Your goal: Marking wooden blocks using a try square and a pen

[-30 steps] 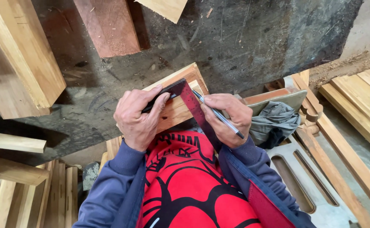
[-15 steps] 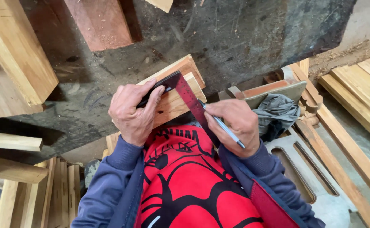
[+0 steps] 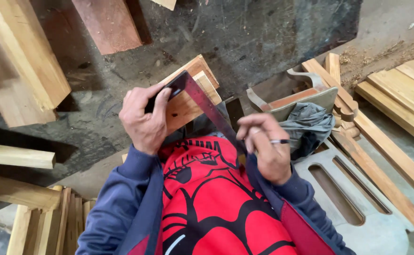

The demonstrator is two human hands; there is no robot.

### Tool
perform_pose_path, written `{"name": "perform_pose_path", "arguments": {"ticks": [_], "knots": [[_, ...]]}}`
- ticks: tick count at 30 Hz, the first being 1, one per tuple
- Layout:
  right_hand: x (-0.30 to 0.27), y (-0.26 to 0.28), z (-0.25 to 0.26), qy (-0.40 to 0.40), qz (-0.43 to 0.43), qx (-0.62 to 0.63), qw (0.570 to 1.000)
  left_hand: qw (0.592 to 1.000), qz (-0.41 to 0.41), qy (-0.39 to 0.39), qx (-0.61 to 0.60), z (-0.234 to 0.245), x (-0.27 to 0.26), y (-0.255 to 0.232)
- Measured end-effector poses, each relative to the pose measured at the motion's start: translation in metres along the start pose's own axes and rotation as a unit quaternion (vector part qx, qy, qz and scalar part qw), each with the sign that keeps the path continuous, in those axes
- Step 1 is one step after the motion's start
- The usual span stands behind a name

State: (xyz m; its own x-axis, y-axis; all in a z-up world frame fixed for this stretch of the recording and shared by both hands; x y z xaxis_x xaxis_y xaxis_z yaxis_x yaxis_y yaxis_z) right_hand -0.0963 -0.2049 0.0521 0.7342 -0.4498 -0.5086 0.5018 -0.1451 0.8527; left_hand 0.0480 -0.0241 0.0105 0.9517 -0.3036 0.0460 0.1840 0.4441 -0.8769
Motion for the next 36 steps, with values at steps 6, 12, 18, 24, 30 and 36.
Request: {"name": "perform_pose_path", "arguments": {"ticks": [6,12,18,24,30,36], "knots": [[-0.049,0.016,-0.02,-0.011,-0.129,0.329,0.935,0.963,-0.226,0.033,-0.144,-0.002,-0.045,-0.104],[-0.1,-0.027,0.041,-0.287,-0.193,0.355,0.868,0.957,-0.157,0.212,0.118,-0.037,-0.064,-0.053],[-0.122,-0.047,0.078,-0.32,-0.071,0.31,0.892,0.907,-0.148,0.254,0.303,-0.022,-0.043,-0.021],[-0.068,-0.056,0.072,-0.264,0.044,-0.019,0.963,0.933,-0.129,0.231,0.242,-0.023,-0.043,-0.005],[-0.011,-0.079,-0.016,-0.059,-0.131,0.017,0.989,0.963,-0.164,0.197,0.083,0.001,-0.016,-0.043],[0.006,-0.079,-0.048,-0.018,-0.18,0.148,0.972,0.951,-0.201,0.226,0.064,-0.002,-0.017,-0.042]]}}
Point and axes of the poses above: each hand's wrist, its own x-axis towards the middle knuckle, its own z-axis out of the back of the hand, y = z × x, the point moved 6 cm from there along x, towards the middle knuckle
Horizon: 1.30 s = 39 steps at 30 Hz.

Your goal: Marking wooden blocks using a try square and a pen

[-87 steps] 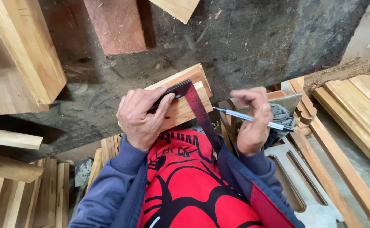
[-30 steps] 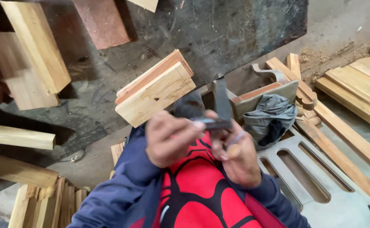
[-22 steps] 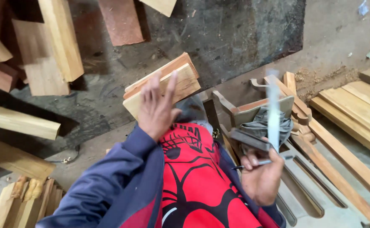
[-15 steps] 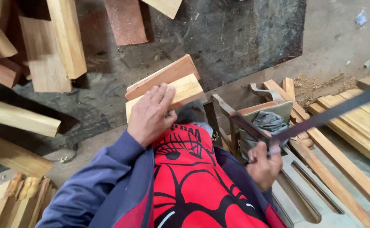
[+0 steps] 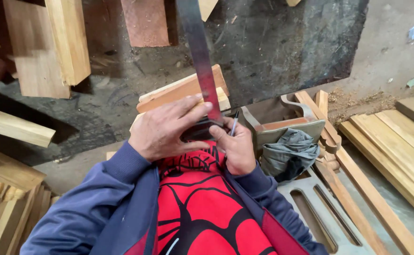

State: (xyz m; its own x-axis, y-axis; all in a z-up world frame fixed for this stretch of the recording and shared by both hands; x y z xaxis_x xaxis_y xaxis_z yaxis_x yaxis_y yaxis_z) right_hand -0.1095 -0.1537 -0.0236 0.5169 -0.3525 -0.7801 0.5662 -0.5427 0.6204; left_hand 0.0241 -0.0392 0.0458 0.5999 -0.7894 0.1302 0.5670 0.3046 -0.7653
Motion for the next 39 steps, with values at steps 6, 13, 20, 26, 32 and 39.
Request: {"name": "perform_pose_path", "arguments": {"ticks": [6,13,20,26,32,39], "knots": [[0.003,0.011,0.003,0.015,0.013,-0.031,0.999,0.998,-0.012,0.009,0.065,-0.003,-0.004,-0.003],[-0.001,0.02,0.0,0.018,0.024,-0.046,0.998,0.997,-0.017,-0.005,0.075,-0.002,0.001,-0.002],[0.0,0.032,-0.005,0.028,0.035,-0.061,0.997,0.997,-0.002,-0.007,0.072,-0.002,0.004,-0.002],[0.0,0.033,-0.007,0.032,0.036,-0.056,0.997,0.998,0.0,-0.006,0.069,-0.001,0.005,-0.001],[0.001,0.032,-0.004,0.033,0.045,-0.071,0.996,0.998,0.001,-0.005,0.067,-0.002,0.004,-0.002],[-0.001,0.076,0.029,-0.034,0.153,-0.103,0.982,0.997,-0.011,-0.005,0.079,-0.002,0.003,-0.002]]}}
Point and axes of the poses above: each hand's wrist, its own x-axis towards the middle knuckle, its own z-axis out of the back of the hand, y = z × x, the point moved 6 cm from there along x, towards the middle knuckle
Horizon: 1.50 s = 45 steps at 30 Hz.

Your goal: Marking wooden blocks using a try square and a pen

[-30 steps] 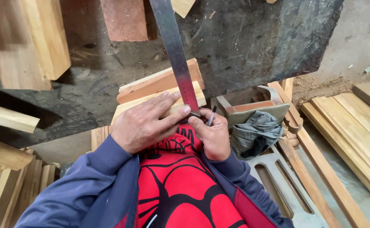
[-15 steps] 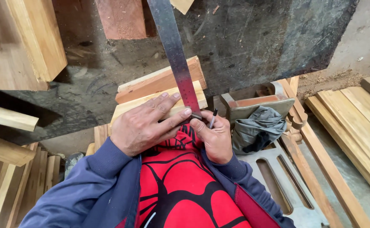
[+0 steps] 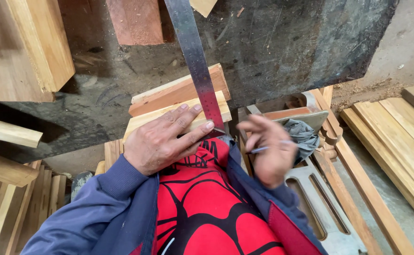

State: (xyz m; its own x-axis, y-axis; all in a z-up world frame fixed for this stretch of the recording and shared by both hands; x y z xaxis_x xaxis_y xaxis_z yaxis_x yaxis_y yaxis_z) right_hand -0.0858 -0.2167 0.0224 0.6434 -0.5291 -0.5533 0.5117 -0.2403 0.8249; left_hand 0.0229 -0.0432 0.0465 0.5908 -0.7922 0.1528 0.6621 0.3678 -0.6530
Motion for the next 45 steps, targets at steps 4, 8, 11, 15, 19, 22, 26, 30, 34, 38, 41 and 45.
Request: {"name": "perform_pose_path", "arguments": {"ticks": [4,8,11,15,19,22,26,30,34,38,41,45], "knots": [[0.004,0.038,0.017,-0.06,0.168,-0.105,0.978,1.0,-0.006,-0.001,0.001,-0.002,-0.002,-0.001],[-0.002,0.056,-0.012,0.002,0.275,-0.152,0.949,1.0,-0.012,-0.009,-0.001,-0.001,0.0,-0.001],[-0.008,0.07,-0.033,0.044,0.34,-0.261,0.902,1.0,-0.014,-0.011,-0.003,-0.001,-0.001,-0.001],[-0.017,0.076,-0.035,0.096,0.359,-0.263,0.89,1.0,-0.011,-0.011,-0.001,-0.001,-0.002,-0.001],[-0.024,0.064,-0.011,0.093,0.303,-0.309,0.897,1.0,-0.016,-0.017,-0.007,-0.001,-0.001,-0.002],[-0.017,0.054,-0.009,0.056,0.244,-0.287,0.925,1.0,-0.012,-0.013,-0.002,0.0,0.0,-0.002],[-0.007,-0.009,-0.036,0.105,0.015,-0.216,0.971,1.0,-0.012,-0.012,0.001,-0.002,-0.001,-0.003],[-0.014,-0.021,-0.036,0.053,-0.036,-0.082,0.995,0.998,0.048,0.012,-0.038,-0.009,-0.009,-0.003],[-0.024,-0.017,0.069,-0.092,0.007,-0.132,0.987,0.965,0.248,0.027,-0.086,-0.015,-0.024,0.007],[-0.025,-0.018,0.172,-0.223,0.053,-0.147,0.962,0.962,0.262,0.04,0.061,-0.042,-0.048,0.008],[-0.01,-0.017,0.208,-0.219,0.044,0.017,0.975,0.951,0.286,0.002,0.121,-0.044,-0.048,0.007],[0.017,-0.001,0.214,-0.178,0.04,0.055,0.982,0.92,0.338,-0.073,0.184,-0.04,-0.045,0.011]]}}
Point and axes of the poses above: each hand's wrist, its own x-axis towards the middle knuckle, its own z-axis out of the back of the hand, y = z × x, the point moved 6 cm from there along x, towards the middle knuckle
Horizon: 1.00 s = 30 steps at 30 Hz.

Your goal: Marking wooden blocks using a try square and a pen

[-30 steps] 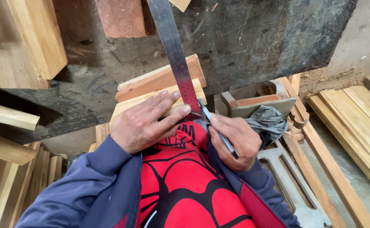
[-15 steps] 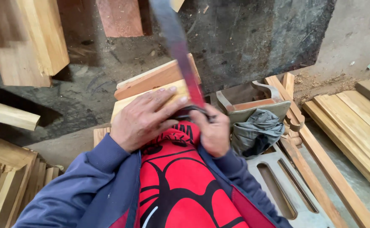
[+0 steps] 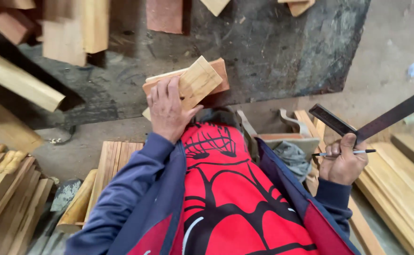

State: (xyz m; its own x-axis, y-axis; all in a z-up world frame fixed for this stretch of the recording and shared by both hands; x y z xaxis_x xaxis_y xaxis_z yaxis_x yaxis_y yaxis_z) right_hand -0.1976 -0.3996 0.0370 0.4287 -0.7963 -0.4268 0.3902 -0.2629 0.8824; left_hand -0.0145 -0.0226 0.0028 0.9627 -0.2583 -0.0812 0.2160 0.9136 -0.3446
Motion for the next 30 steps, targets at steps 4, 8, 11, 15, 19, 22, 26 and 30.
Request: {"name": "perform_pose_path", "arguments": {"ticks": [4,8,11,15,19,22,26,30], "knots": [[0.018,0.001,-0.033,0.108,0.016,0.019,0.994,0.993,0.112,-0.018,0.012,-0.011,-0.004,0.005],[0.019,0.003,-0.066,0.201,0.047,-0.036,0.978,0.983,0.155,-0.068,-0.074,0.004,-0.017,0.004],[0.025,0.002,-0.077,0.217,0.044,-0.047,0.974,0.975,0.152,-0.116,-0.112,0.019,-0.024,0.006],[0.024,0.011,-0.086,0.246,0.03,-0.032,0.968,0.976,0.138,-0.1,-0.138,0.02,-0.026,0.005],[0.034,0.011,-0.081,0.242,0.059,-0.054,0.967,0.983,0.124,-0.118,-0.064,0.013,-0.023,-0.009],[0.033,0.011,-0.082,0.256,0.083,-0.052,0.962,0.937,0.281,-0.097,-0.183,0.005,-0.029,-0.01],[0.03,0.007,-0.083,0.25,0.076,-0.047,0.964,0.844,0.418,-0.131,-0.311,-0.022,-0.039,0.001],[0.03,-0.004,-0.08,0.265,0.055,-0.062,0.961,0.806,0.455,-0.144,-0.351,-0.025,-0.044,0.001]]}}
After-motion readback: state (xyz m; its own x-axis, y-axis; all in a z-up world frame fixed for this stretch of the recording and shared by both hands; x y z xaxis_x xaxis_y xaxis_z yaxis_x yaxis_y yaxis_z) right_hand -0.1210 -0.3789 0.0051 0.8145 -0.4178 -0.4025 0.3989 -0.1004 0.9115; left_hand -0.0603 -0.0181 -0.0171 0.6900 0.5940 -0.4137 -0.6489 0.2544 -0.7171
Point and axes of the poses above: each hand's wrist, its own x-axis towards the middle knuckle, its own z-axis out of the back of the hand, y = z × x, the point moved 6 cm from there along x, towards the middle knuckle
